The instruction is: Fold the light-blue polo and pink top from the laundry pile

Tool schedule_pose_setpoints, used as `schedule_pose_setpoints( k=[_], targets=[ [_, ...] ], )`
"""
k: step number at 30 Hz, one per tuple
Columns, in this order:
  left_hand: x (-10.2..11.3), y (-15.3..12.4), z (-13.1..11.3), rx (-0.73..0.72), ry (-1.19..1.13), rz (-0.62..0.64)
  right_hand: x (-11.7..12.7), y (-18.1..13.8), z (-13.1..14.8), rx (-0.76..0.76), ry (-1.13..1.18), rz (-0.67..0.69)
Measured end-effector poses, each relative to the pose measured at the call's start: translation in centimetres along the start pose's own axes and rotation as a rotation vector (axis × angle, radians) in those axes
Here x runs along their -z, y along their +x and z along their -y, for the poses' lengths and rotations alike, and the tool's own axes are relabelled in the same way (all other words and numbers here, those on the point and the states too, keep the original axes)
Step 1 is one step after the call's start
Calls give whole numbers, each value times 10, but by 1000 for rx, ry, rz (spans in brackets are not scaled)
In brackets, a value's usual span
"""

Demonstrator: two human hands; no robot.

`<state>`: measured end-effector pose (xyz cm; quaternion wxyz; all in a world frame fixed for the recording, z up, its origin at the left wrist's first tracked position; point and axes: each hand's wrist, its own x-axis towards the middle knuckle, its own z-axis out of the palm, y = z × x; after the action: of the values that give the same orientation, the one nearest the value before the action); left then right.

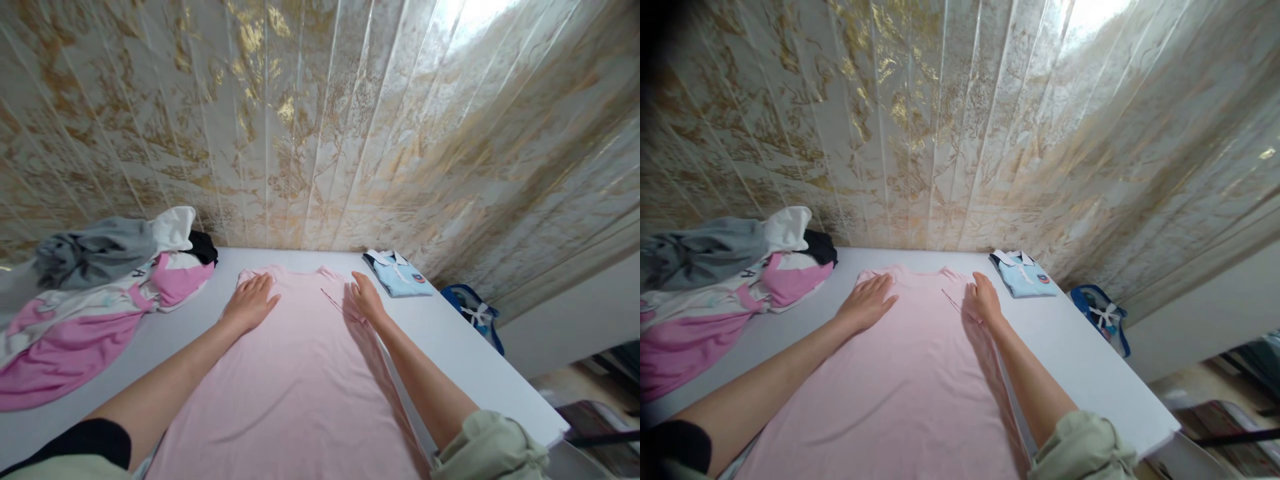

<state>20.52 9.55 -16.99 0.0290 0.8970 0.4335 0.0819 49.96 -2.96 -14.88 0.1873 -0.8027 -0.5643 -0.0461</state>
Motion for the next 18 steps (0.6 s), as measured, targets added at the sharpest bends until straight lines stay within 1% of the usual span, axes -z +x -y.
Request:
schedule_pose_setpoints(
  k=[3, 5, 8, 10, 12, 14, 15, 16, 17, 18],
  targets=[
    [4, 0, -2, -1, 8, 23, -13, -15, 18, 76, -108, 175],
    [5, -2, -2, -1, 3, 35, -16, -22, 28, 76, -167, 240],
    [8, -3, -2, 3, -24, 47, -13, -25, 34, 69, -194, 292],
    [13, -1, -4, 18, -69, 49, -9, -25, 34, 73, -199, 305],
    [25, 1, -8, 35, -167, -8, -8, -25, 33, 77, -208, 297],
    [43, -4, -16, 12, -344, -91, -8, -26, 33, 80, -215, 280],
    [52, -12, -21, -27, -457, -108, -9, -26, 33, 82, -219, 272],
    [62, -26, -25, -65, -576, -80, -11, -26, 33, 83, -221, 266],
    [70, -47, -29, -106, -667, -14, -12, -27, 33, 84, -222, 261],
    [76, -74, -33, -84, -706, -13, -12, -27, 33, 84, -222, 256]
  ],
)
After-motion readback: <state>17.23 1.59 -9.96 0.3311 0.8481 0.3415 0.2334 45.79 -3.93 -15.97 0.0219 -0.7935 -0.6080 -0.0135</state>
